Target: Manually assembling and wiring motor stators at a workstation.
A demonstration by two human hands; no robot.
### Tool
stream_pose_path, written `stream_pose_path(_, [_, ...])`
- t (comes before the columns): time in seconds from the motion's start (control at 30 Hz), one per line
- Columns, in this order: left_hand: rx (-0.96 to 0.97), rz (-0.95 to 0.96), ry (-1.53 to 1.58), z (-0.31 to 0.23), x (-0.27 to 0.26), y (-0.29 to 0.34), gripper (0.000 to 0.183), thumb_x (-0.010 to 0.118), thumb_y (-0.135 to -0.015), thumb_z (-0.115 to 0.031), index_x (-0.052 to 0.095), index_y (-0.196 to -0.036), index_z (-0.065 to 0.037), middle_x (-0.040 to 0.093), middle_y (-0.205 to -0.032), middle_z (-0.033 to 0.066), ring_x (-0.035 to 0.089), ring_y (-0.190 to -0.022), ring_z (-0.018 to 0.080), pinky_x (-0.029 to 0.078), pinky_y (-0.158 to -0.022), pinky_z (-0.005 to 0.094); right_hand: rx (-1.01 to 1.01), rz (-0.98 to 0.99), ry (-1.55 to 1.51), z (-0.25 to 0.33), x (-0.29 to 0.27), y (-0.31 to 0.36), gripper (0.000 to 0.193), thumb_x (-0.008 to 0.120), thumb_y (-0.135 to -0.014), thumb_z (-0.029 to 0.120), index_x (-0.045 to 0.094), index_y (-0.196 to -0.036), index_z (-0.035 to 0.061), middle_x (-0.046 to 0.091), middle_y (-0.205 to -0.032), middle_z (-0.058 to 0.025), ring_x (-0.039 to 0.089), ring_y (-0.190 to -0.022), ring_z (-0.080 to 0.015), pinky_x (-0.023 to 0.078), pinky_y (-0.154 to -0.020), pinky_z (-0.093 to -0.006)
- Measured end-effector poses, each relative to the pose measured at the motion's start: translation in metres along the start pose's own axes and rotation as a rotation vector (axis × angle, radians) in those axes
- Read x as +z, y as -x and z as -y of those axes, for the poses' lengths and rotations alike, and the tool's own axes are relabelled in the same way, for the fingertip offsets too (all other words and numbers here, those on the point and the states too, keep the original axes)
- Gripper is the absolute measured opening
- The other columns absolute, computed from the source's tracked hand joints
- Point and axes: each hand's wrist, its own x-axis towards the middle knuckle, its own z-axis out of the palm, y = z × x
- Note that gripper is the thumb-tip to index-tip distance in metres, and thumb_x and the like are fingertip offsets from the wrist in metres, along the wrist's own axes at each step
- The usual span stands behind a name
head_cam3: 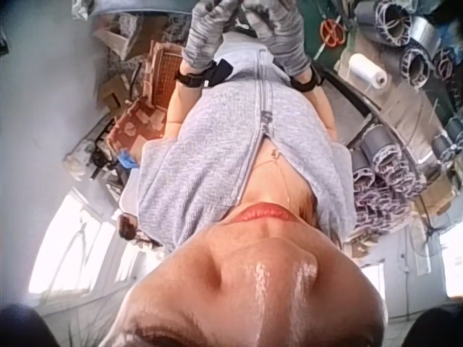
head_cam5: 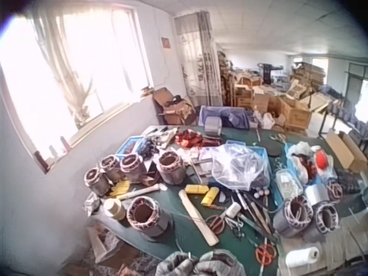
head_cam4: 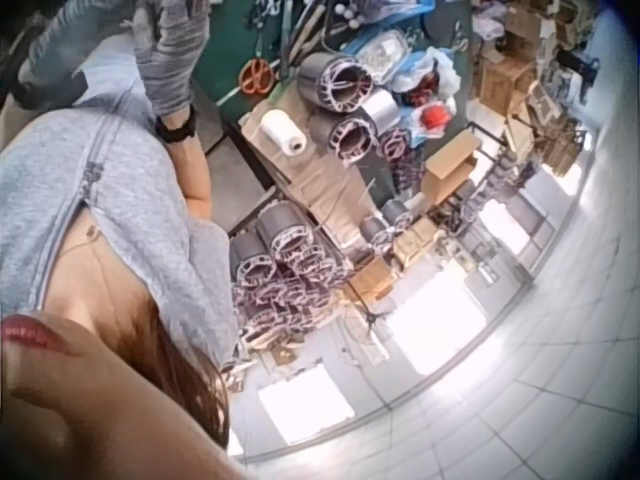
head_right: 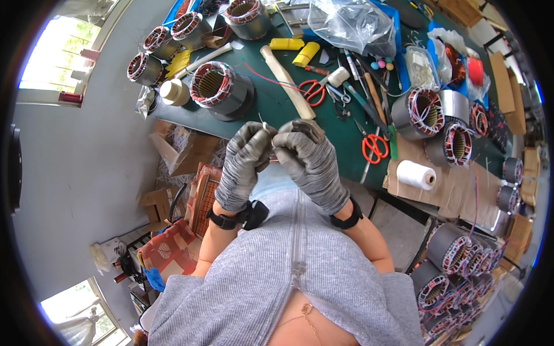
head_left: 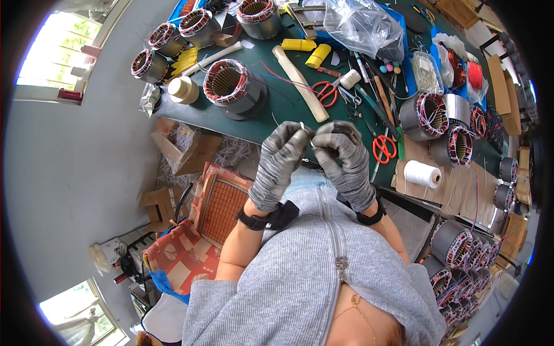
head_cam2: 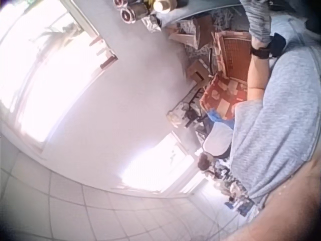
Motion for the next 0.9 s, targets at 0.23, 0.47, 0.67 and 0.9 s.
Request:
stream_pose_path(0.23, [0.003, 0.139, -0.432, -0.017, -0.012, 0.007, 0.019, 0.06, -0.084, -0.017, 0.058, -0.095, -0.001, 0.056, -0.073, -0.0018, 0.046, -0.061, 0.0023, 0.038, -0.054, 0.0177, 0.232, 0.428, -0.44, -0.022, -0.004, 0.004, 0.006, 0.051, -0.086, 0.005, 0.052, -0.091, 0.0035, 0.054, -0.1, -0.0091, 0.056, -0.092, -0.015, 0.046, -0.081, -0.0296])
stream_pose_path(0.47, [-0.069, 0.012, -0.267, -0.003, -0.01, 0.01, 0.015, 0.057, -0.086, -0.011, 0.059, -0.096, -0.001, 0.059, -0.082, -0.0005, 0.05, -0.074, 0.003, 0.042, -0.065, 0.0185, 0.648, 0.194, -0.707, -0.015, 0.0, 0.005, 0.008, 0.048, -0.091, 0.008, 0.051, -0.095, 0.0023, 0.057, -0.081, -0.0023, 0.058, -0.071, -0.0071, 0.05, -0.063, -0.0208])
stream_pose_path(0.67, [0.002, -0.018, -0.371, 0.002, -0.006, 0.011, 0.013, 0.058, -0.086, -0.009, 0.061, -0.095, 0.0, 0.057, -0.077, -0.002, 0.049, -0.067, 0.0019, 0.041, -0.058, 0.0169, 0.759, 0.17, -0.575, -0.01, -0.001, 0.003, 0.009, 0.052, -0.088, 0.007, 0.057, -0.094, 0.0018, 0.058, -0.079, -0.0023, 0.057, -0.068, -0.0063, 0.049, -0.062, -0.0204])
stream_pose_path(0.9, [0.188, -0.093, -0.554, 0.01, -0.003, 0.01, 0.011, 0.061, -0.083, -0.006, 0.061, -0.093, -0.002, 0.057, -0.067, -0.0004, 0.051, -0.057, 0.0044, 0.042, -0.053, 0.0192, 0.525, 0.145, -0.379, -0.02, 0.003, 0.008, 0.01, 0.055, -0.086, 0.006, 0.062, -0.089, -0.0006, 0.058, -0.076, -0.0029, 0.056, -0.07, -0.0076, 0.047, -0.064, -0.0205])
